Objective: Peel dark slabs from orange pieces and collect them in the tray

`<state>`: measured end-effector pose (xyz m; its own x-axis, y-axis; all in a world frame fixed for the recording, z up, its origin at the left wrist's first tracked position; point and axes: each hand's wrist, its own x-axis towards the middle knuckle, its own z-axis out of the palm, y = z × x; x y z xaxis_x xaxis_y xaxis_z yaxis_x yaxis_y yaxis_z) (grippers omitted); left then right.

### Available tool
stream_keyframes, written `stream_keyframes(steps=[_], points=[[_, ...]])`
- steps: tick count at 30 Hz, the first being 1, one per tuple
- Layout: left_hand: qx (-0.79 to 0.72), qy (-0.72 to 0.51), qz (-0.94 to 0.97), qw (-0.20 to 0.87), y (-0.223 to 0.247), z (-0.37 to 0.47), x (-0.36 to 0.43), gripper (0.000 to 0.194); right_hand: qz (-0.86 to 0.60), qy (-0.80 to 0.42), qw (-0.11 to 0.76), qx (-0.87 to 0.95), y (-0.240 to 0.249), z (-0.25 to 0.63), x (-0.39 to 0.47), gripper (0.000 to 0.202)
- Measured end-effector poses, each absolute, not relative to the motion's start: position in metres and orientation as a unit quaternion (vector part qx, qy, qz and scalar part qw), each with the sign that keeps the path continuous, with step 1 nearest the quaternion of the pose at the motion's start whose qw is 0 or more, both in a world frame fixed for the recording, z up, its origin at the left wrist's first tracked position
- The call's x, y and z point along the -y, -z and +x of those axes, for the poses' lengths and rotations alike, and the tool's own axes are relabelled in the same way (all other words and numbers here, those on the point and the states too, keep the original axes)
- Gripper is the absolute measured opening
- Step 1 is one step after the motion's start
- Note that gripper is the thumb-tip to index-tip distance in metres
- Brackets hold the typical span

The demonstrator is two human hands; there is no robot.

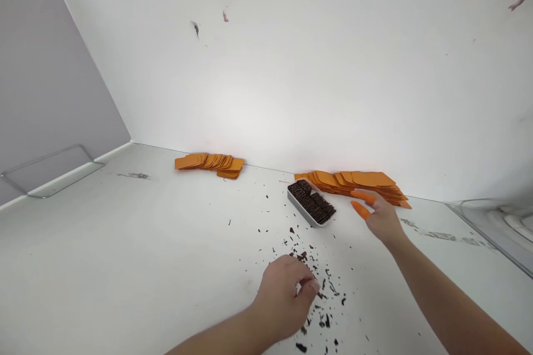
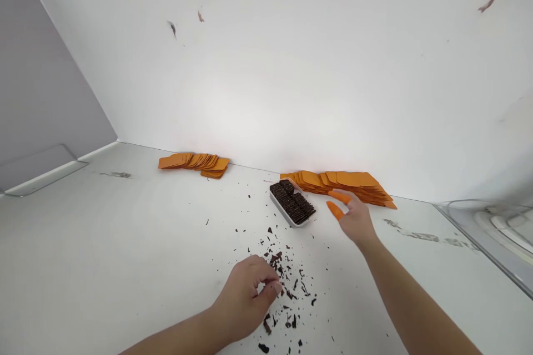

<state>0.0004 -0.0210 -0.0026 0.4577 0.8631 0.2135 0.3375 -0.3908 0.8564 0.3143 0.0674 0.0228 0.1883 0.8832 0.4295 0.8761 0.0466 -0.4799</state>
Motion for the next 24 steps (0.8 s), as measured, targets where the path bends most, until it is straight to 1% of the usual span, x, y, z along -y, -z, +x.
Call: stream_keyframes(steps=[3,5,10,15,16,19,20,22,24], points=[[-0.408,-0.344,0.756,0.380,-0.002,-0.001,0.018,0.015,-0.605,-0.010,0.384,0.698,-0.014,0.285,-0.033,0.034],[-0.414,-0.348,0.753,0.374,-0.004,-0.003,0.015,0.017,-0.546,-0.016,0.396,0.738,-0.010,0.265,-0.011,0.030],[-0.438,-0.354,0.740,0.366,-0.006,-0.008,0.004,0.020,-0.498,-0.053,0.423,0.755,0.007,0.233,0.027,0.033],[-0.501,-0.387,0.676,0.376,0.003,-0.013,-0.010,0.018,-0.565,-0.118,0.482,0.659,0.034,0.239,0.033,0.029],[-0.520,-0.397,0.657,0.375,0.005,-0.015,-0.013,0.020,-0.588,-0.135,0.491,0.629,0.036,0.242,0.034,0.031],[-0.581,-0.430,0.591,0.359,0.007,-0.022,-0.030,0.033,-0.657,-0.162,0.501,0.540,0.030,0.247,0.037,0.040],[-0.602,-0.441,0.571,0.342,0.007,-0.026,-0.039,0.036,-0.677,-0.160,0.505,0.510,0.025,0.247,0.038,0.041],[-0.646,-0.449,0.545,0.291,0.005,-0.040,-0.062,0.042,-0.725,-0.155,0.486,0.462,0.015,0.246,0.040,0.040],[-0.691,-0.424,0.531,0.246,0.004,-0.062,-0.092,0.047,-0.750,-0.145,0.475,0.437,0.009,0.245,0.042,0.035]])
